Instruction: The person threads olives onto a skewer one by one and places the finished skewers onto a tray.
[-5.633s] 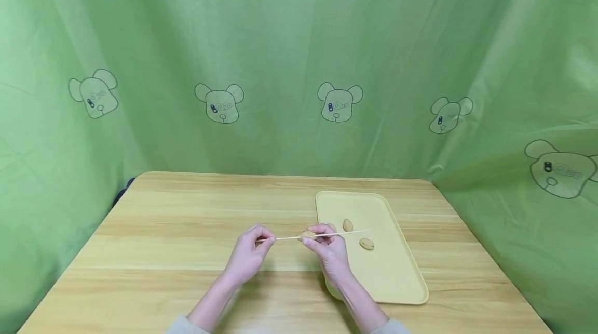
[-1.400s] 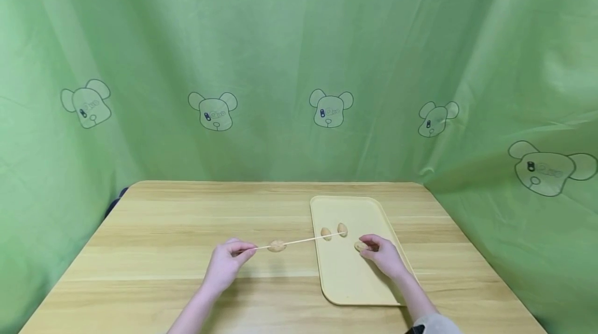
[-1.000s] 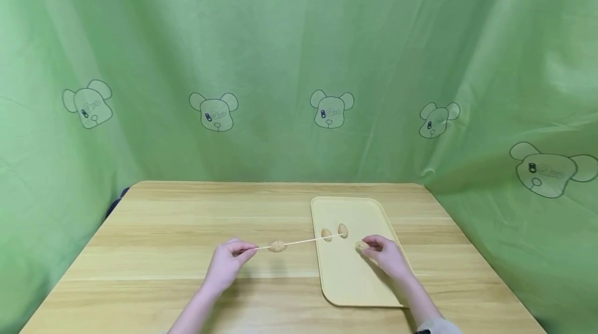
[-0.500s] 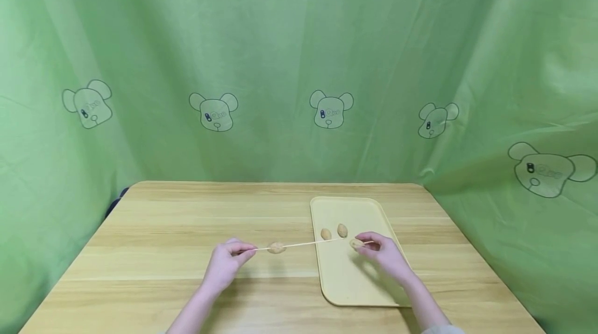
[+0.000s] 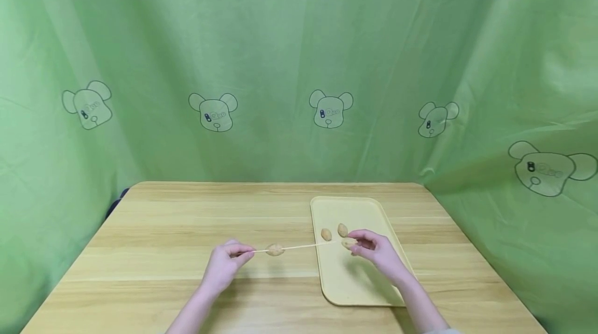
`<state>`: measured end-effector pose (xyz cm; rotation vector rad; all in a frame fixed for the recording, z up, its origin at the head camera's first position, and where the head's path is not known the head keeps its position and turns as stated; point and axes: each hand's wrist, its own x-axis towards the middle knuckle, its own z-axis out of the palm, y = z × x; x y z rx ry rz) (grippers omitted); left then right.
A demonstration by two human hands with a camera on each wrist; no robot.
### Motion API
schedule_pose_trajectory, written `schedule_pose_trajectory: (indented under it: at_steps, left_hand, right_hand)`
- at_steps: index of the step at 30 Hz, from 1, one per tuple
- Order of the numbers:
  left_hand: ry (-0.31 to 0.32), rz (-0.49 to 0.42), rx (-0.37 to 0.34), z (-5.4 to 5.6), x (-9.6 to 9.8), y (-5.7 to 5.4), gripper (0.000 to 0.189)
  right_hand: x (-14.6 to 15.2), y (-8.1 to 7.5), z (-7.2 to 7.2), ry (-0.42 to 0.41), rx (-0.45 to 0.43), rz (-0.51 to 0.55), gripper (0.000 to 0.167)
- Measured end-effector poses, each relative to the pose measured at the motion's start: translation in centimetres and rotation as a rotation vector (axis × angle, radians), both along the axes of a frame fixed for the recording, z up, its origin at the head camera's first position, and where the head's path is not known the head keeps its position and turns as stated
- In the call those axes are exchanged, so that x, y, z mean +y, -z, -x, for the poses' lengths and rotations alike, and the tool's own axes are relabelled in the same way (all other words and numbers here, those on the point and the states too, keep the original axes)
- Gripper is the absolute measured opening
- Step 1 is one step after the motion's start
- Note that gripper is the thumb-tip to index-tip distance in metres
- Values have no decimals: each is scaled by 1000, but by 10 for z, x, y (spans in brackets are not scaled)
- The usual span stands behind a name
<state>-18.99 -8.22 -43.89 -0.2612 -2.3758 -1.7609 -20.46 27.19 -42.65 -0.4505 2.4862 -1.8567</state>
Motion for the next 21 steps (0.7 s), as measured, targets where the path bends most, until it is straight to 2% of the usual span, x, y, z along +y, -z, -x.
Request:
schedule_pose_trajectory:
  at_steps: [10,21]
  left_hand:
    - [7,30,9,-1,-2,2,6]
    - [-3,82,11,-2,0,1,5]
  right_hand:
    - [-7,-2,-1,-42,-3,37,40]
    - [-13,-2,-3,-13,2,116,38]
